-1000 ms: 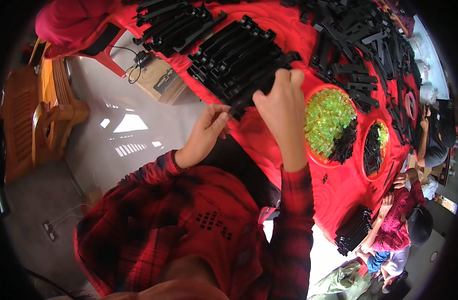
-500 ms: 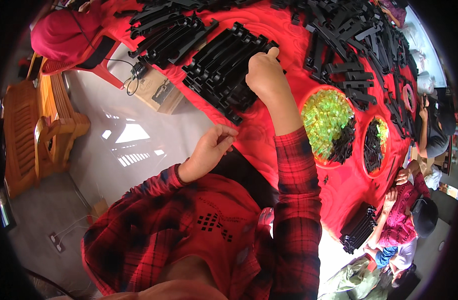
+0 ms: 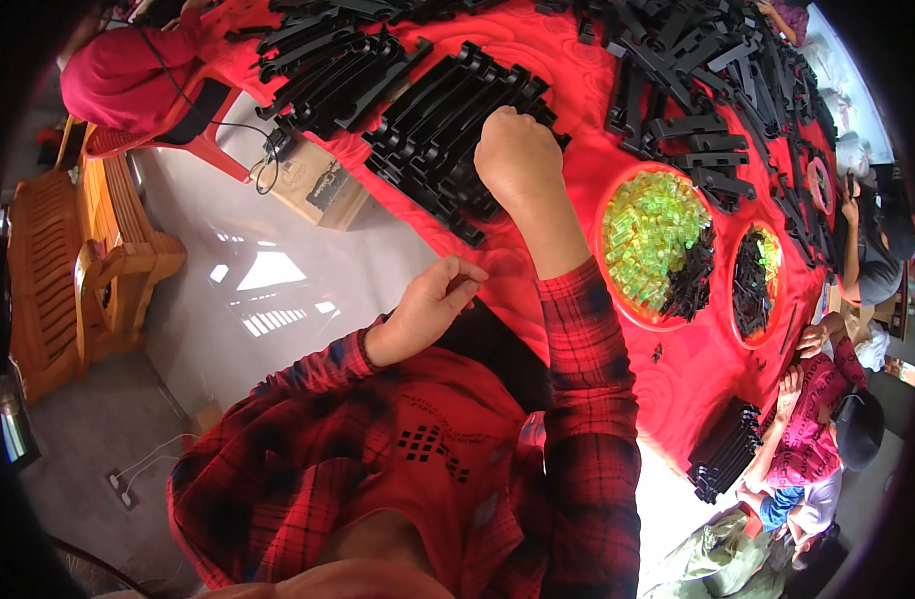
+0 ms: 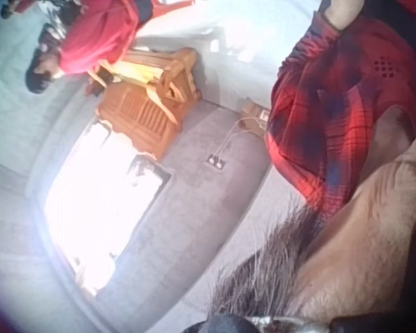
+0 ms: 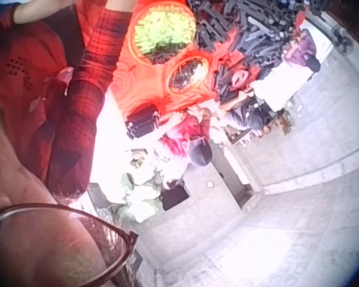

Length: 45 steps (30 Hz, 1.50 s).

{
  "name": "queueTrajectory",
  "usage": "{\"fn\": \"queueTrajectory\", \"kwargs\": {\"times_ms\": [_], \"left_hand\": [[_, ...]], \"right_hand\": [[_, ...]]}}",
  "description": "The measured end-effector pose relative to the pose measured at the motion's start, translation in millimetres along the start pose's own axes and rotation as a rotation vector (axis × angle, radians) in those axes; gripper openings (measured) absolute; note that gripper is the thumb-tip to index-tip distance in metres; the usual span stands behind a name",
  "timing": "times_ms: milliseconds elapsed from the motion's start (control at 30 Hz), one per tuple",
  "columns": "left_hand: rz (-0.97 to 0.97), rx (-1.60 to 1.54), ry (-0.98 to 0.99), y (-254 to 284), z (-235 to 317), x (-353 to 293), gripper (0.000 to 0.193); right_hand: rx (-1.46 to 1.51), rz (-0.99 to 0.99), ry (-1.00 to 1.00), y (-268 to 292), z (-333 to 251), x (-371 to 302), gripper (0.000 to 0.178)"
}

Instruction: The person assembles plastic components by taking small parts from dishes on the table and inserting them into black plastic frames.

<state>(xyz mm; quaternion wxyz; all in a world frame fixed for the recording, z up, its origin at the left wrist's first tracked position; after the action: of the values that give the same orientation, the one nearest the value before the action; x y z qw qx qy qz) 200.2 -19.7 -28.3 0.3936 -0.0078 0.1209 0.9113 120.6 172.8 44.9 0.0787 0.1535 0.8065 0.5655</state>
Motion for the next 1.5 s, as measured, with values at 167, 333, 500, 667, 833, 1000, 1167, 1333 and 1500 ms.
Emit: {"fn": "queueTrajectory", "kwargs": {"times_ms": [167,333,500,667,833,1000,1167,1333,1500], "left_hand": [[-0.028,0.014,0.025,-2.3,5.5,2.3,0.013],[-0.062,0.036,0.029,-10.1,7.5,3.8,0.016],[-0.063,0.011,-0.051,-26.7,10.6,21.9,0.015],[0.097,-0.046,-0.239,-54.4,48.8,92.1,0.016],[0.421,0.147,-0.523,-114.6,73.1,217.1,0.029],[0.510,0.503,-0.165,-140.3,82.0,313.6,0.045],[0.706,0.631,-0.169,-145.2,83.0,386.1,0.070],[0.433,0.828,-0.331,-121.8,79.2,440.3,0.068],[0.254,0.933,-0.267,-112.1,66.8,458.4,0.055]], "right_hand": [[0.162,0.080,0.042,-6.0,1.4,-1.4,0.026],[0.286,0.155,0.049,-3.4,7.7,-19.9,0.030],[0.571,0.265,-0.082,4.4,38.7,-54.0,0.029],[0.895,0.486,-0.259,20.1,77.0,-105.7,0.026],[0.875,0.493,-0.419,16.8,94.9,-153.7,0.024],[0.932,0.458,-0.385,2.2,97.9,-190.7,0.023],[1.047,0.476,-0.494,-8.8,105.0,-219.3,0.022],[1.045,0.457,-0.545,-7.6,111.1,-230.4,0.021],[1.023,0.465,-0.536,-12.7,120.5,-231.6,0.021]]}}
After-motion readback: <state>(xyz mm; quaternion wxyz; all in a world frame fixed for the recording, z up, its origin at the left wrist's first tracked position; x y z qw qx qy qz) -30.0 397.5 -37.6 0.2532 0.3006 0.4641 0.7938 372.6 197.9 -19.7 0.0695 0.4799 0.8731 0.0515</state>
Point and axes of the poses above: each hand's wrist, its own x-axis towards the middle knuckle, its own y-axis out of the back of the hand, z = x × y, the point moved 1 cm from there along x, towards the middle knuckle, and after that the axes turned 5 degrees about x, right-handed, at the moved point
